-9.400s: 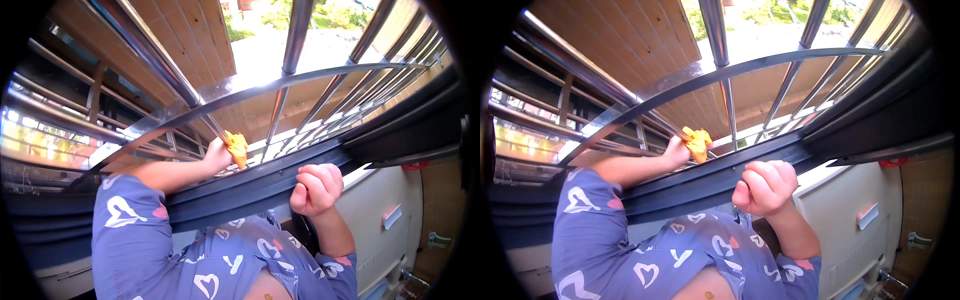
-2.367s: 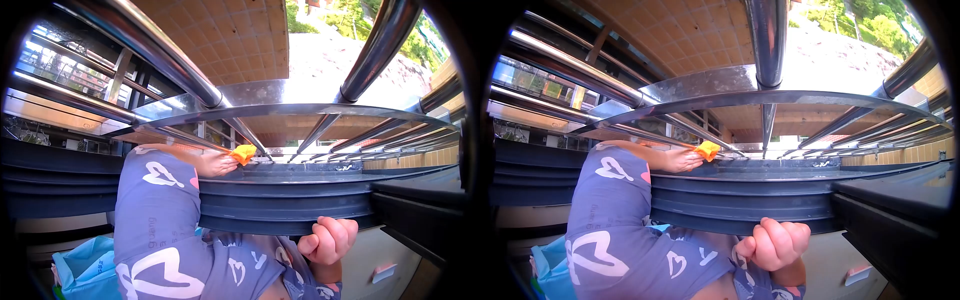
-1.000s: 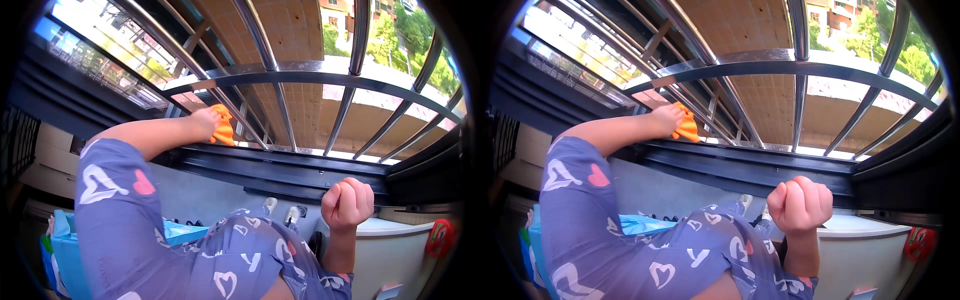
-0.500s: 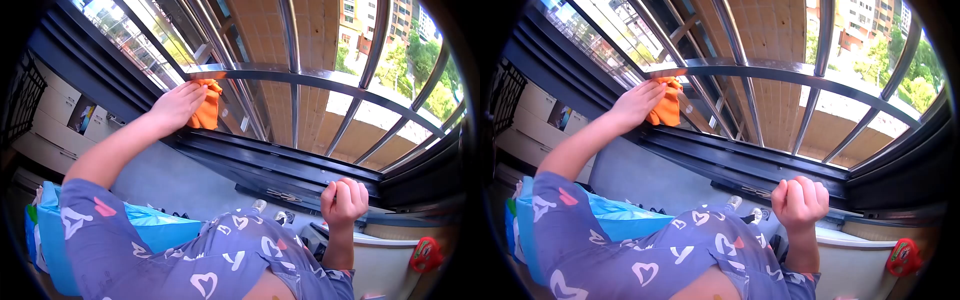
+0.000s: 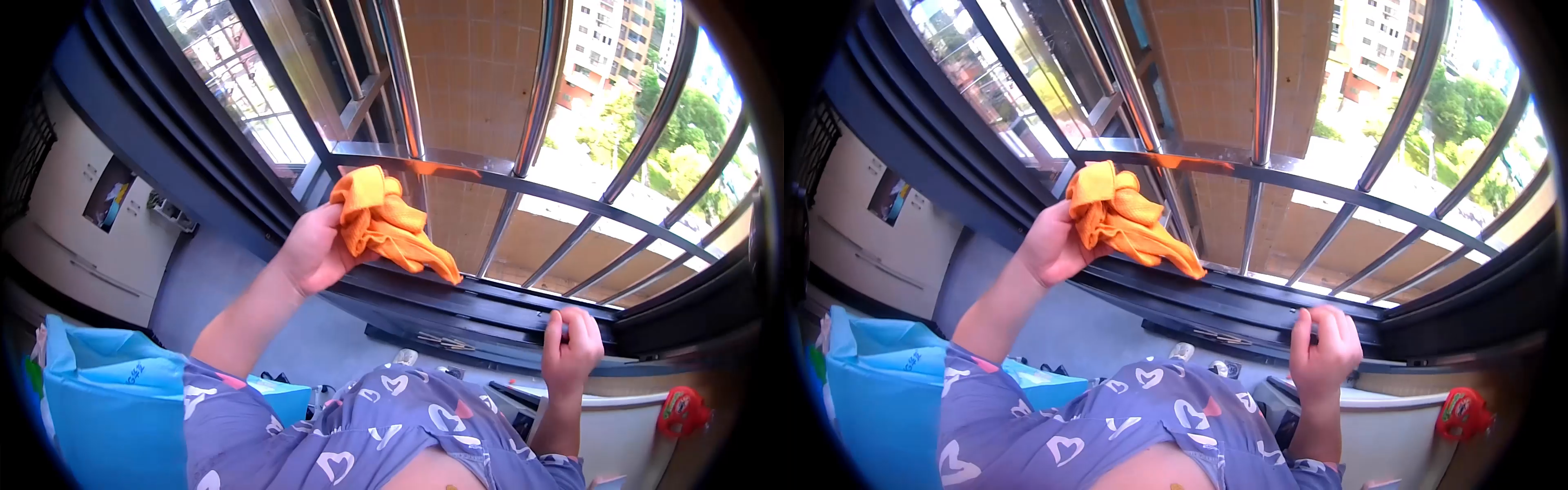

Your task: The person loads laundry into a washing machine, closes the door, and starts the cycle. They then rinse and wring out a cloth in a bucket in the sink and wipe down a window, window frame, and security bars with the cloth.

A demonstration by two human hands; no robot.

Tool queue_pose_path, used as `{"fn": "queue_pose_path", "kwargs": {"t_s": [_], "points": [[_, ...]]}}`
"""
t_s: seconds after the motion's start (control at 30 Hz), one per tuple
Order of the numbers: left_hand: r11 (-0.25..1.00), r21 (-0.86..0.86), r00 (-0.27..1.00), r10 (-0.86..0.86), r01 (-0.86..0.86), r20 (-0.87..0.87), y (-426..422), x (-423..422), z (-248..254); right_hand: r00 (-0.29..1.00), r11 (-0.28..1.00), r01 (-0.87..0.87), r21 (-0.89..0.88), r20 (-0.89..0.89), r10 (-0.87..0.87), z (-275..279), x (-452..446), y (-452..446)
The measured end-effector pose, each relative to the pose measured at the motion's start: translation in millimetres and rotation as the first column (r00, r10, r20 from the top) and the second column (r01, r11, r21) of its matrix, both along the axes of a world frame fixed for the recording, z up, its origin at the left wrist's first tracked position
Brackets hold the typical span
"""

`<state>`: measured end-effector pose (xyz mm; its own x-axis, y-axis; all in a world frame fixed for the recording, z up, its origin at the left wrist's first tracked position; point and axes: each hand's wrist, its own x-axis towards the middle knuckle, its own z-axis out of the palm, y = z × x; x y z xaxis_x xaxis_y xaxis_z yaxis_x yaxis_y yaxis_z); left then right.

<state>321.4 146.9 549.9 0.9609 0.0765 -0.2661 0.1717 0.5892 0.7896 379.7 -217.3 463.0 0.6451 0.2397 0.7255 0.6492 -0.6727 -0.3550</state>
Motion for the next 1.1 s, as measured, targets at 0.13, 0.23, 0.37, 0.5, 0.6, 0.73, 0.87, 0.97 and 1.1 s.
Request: {"fn": "queue_pose_path", "kwargs": {"t_s": [0.13, 0.23, 0.37, 0.5, 0.6, 0.73, 0.87, 0.97, 1.1], "points": [[0.994, 0.029, 0.984, -0.113, 0.11, 0.138, -49, 19, -7, 0.898, 0.946, -0.276, 0.173, -0.305, 0.318, 50, -4, 33], [0.905, 0.386, 0.962, -0.242, 0.178, 0.123, -98, 27, -14, 0.829, 0.854, -0.515, 0.078, -0.21, 0.519, 55, 1, 79], [0.883, 0.337, 0.914, -0.386, 0.325, 0.129, -103, 33, -23, 0.866, 0.877, -0.468, 0.11, -0.143, 0.48, 49, 19, 88], [0.716, 0.697, 0.856, -0.329, -0.049, 0.399, -62, 3, -24, 0.918, 0.93, -0.353, 0.103, 0.23, 0.323, 78, 44, 86], [0.421, 0.87, 0.808, -0.401, -0.257, 0.433, -21, -13, -31, 0.882, 0.914, 0.02, -0.406, 0.438, 0.175, 95, 68, 117], [0.426, 0.853, 0.828, -0.328, -0.301, 0.455, -7, -27, -43, 0.772, 0.873, -0.103, -0.476, 0.515, 0.372, 70, 87, 176], [0.365, 0.857, 0.791, -0.366, -0.363, 0.491, 6, -37, -43, 0.716, 0.902, -0.217, -0.373, 0.567, 0.407, 76, 90, 187], [0.35, 0.862, 0.787, -0.377, -0.368, 0.489, 22, -43, -47, 0.691, 0.852, -0.406, -0.329, 0.5, 0.522, 76, 73, 178], [0.337, 0.867, 0.788, -0.381, -0.368, 0.483, 21, -35, -58, 0.699, 0.738, -0.667, 0.099, 0.424, 0.575, 124, 64, 247]]}}
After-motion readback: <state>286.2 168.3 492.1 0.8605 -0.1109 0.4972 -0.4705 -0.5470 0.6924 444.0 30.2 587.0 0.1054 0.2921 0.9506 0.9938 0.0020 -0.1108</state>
